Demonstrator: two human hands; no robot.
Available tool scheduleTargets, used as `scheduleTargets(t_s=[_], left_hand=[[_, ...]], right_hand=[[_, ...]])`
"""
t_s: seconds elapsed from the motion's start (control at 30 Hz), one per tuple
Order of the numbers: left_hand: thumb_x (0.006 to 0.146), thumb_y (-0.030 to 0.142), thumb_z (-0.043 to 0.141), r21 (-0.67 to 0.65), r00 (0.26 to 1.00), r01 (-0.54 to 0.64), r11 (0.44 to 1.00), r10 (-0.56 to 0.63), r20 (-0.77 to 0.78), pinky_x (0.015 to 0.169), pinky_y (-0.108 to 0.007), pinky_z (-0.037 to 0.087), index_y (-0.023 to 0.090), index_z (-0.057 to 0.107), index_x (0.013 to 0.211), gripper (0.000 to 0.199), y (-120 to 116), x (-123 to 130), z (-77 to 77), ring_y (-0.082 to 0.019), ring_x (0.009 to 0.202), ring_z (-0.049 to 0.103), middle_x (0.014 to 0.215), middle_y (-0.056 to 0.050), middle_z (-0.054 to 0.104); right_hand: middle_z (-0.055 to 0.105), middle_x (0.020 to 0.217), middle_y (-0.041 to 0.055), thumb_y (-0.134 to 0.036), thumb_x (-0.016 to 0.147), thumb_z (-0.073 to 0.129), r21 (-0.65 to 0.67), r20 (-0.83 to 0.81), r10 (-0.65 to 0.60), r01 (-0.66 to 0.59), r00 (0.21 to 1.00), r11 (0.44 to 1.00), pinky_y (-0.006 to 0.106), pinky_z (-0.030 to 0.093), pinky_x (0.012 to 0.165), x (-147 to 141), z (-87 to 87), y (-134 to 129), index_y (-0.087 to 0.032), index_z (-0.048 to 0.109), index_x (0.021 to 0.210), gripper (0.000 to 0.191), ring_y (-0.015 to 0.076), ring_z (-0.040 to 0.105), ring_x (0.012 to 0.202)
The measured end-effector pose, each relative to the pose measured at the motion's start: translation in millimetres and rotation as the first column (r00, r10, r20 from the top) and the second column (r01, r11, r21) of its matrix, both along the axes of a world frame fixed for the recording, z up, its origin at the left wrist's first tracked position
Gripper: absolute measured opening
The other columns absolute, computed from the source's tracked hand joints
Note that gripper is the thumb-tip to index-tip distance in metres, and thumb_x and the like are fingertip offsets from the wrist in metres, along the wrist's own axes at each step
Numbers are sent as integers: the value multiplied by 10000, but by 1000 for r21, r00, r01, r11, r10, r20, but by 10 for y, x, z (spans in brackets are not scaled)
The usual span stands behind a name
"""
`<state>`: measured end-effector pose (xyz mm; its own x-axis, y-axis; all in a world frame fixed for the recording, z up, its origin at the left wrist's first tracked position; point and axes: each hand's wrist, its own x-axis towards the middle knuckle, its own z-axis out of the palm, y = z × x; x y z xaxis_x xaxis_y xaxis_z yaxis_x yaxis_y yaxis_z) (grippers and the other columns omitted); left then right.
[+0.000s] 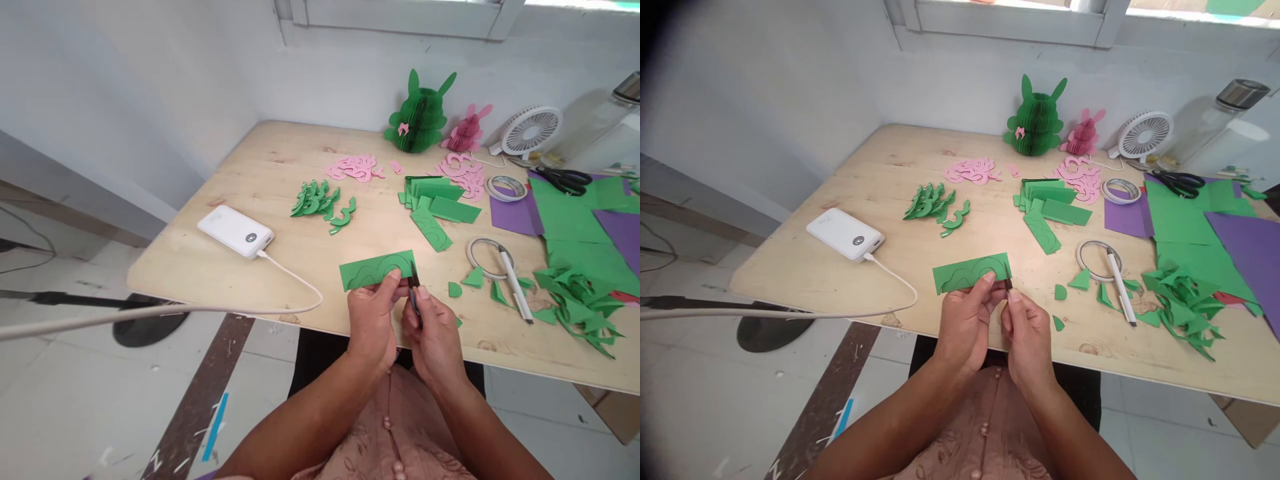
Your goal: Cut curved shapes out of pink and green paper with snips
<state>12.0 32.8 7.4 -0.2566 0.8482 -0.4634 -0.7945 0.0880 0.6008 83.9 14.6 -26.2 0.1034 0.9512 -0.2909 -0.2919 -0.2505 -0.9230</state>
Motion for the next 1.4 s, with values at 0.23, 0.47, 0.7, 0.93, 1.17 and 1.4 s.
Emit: scheduleTargets(t_s=[0.23, 0.47, 0.7, 0.93, 1.17, 1.4], left_hand=[[606, 188, 756, -23, 1000, 3, 1000, -3, 3, 618, -232, 503, 108, 687, 650, 114, 5, -6, 12, -130, 600, 643, 656, -43, 696], [611, 204, 760, -7, 1000, 6, 1000, -6, -8, 637, -245, 508, 109, 687, 661, 130, 14, -10, -1, -141, 626, 651, 665, -47, 697], [628, 204, 745, 0, 999, 26, 1000, -26, -22, 650, -260, 518, 110, 687, 670, 119, 12, -25, -23, -150, 639, 653, 689, -54, 699], [637, 206, 740, 0, 998, 42, 999, -42, -36, 658, -272, 519, 104, 689, 688, 125, 12, -44, -11, -161, 657, 657, 700, -65, 702], [630, 216, 749, -1, 998, 50, 999, -50, -30, 652, -270, 516, 105, 696, 693, 139, 0, -49, -1, -166, 664, 666, 701, -67, 709], [621, 235, 759, 10, 997, 74, 997, -73, -35, 657, -274, 515, 109, 695, 697, 161, -13, -73, 3, -170, 671, 664, 708, -67, 710]], right_hand=[[334, 450, -65, -500, 836, 574, 3, 6, -9, 9, 1000, 1000, 254, 168, 424, -7, 10, 0, -190, 422, 509, 475, 84, 242, 435], [319, 447, -67, -517, 829, 570, 8, 29, 2, -2, 1000, 1000, 251, 166, 420, -1, -3, 6, -194, 399, 500, 492, 83, 236, 433], [314, 438, -71, -517, 820, 582, -6, 19, -1, 1, 1000, 1000, 251, 156, 415, -1, -5, 9, -191, 398, 492, 497, 79, 229, 422], [316, 447, -69, -523, 812, 590, -13, 22, 1, 0, 1000, 1000, 260, 150, 427, 4, -18, 12, -192, 398, 499, 494, 83, 223, 434], [318, 445, -70, -511, 786, 620, -2, 38, 4, -3, 999, 1000, 261, 155, 423, 5, -9, -3, -196, 395, 495, 484, 84, 233, 427], [325, 452, -68, -490, 804, 615, 3, 35, -1, 1, 999, 1000, 267, 154, 439, 11, 8, -14, -196, 413, 503, 467, 89, 231, 444]])
